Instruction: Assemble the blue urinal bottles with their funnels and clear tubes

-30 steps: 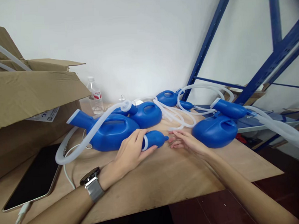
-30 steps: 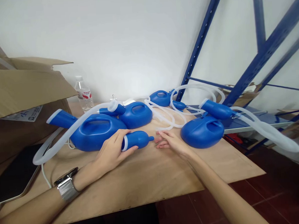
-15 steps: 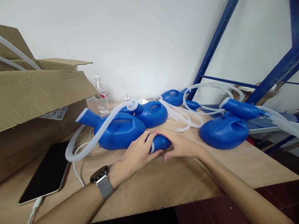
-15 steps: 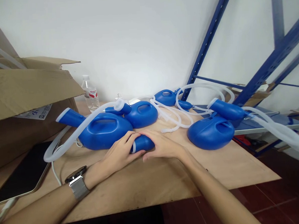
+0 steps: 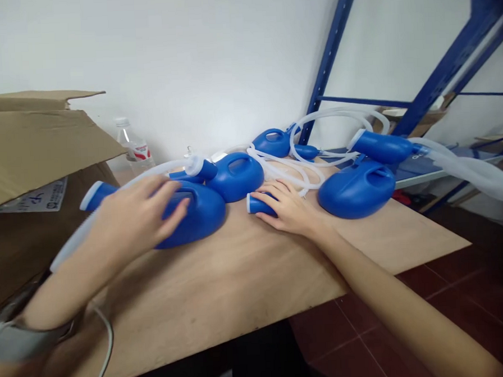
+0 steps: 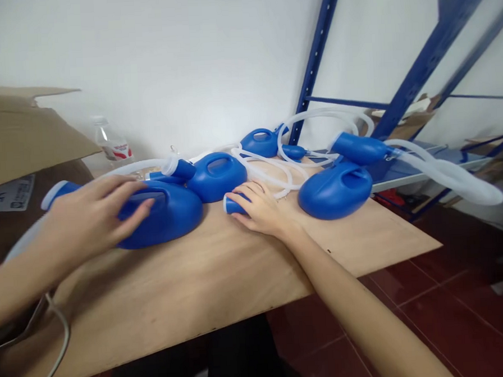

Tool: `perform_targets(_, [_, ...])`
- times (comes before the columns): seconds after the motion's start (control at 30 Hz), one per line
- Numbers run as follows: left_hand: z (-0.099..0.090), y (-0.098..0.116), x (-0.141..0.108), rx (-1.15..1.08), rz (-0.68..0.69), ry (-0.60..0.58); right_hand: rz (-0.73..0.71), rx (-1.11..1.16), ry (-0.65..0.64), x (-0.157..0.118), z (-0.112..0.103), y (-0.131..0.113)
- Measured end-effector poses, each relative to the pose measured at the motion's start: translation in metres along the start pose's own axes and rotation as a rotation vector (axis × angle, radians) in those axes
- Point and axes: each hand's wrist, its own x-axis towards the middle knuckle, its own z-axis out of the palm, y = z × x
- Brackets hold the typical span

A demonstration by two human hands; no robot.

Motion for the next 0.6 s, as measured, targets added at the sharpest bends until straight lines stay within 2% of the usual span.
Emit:
perform_targets(0.07, [-0.002, -0.017, -0.002, 0.003, -0.083, -0.081, -0.013, 0.014, 0.026, 0.006, 0.002, -0.011])
perform_targets(0.1, [-0.002, -0.024, -0.002, -0.007, -0.114, -0.082, 0.004, 0.023, 0.043, 0.01, 0.004, -0.015])
perform_targets(0.17, [-0.003, -0.032, -0.001, -0.012, -0.174, -0.093, 0.107, 0.049, 0.076, 0.022, 0.005, -0.017])
perform_targets(0.27, [-0.005, -0.036, 0.004, 0.016, -0.242, -0.121, 0.331, 0.052, 0.091, 0.043, 0.0, -0.004])
perform_targets(0.37, [-0.007, -0.039, 0.01, 0.047, -0.287, -0.145, 0.475, -0.041, 0.073, 0.063, -0.009, 0.018])
perform_targets(0.47, [-0.004, -0.046, 0.012, 0.0, -0.28, -0.147, 0.528, -0.123, 0.029, 0.076, -0.013, 0.034])
perform_targets(0.6, [0.006, -0.06, 0.013, -0.046, -0.214, -0.096, 0.549, -0.175, -0.016, 0.083, -0.007, 0.041])
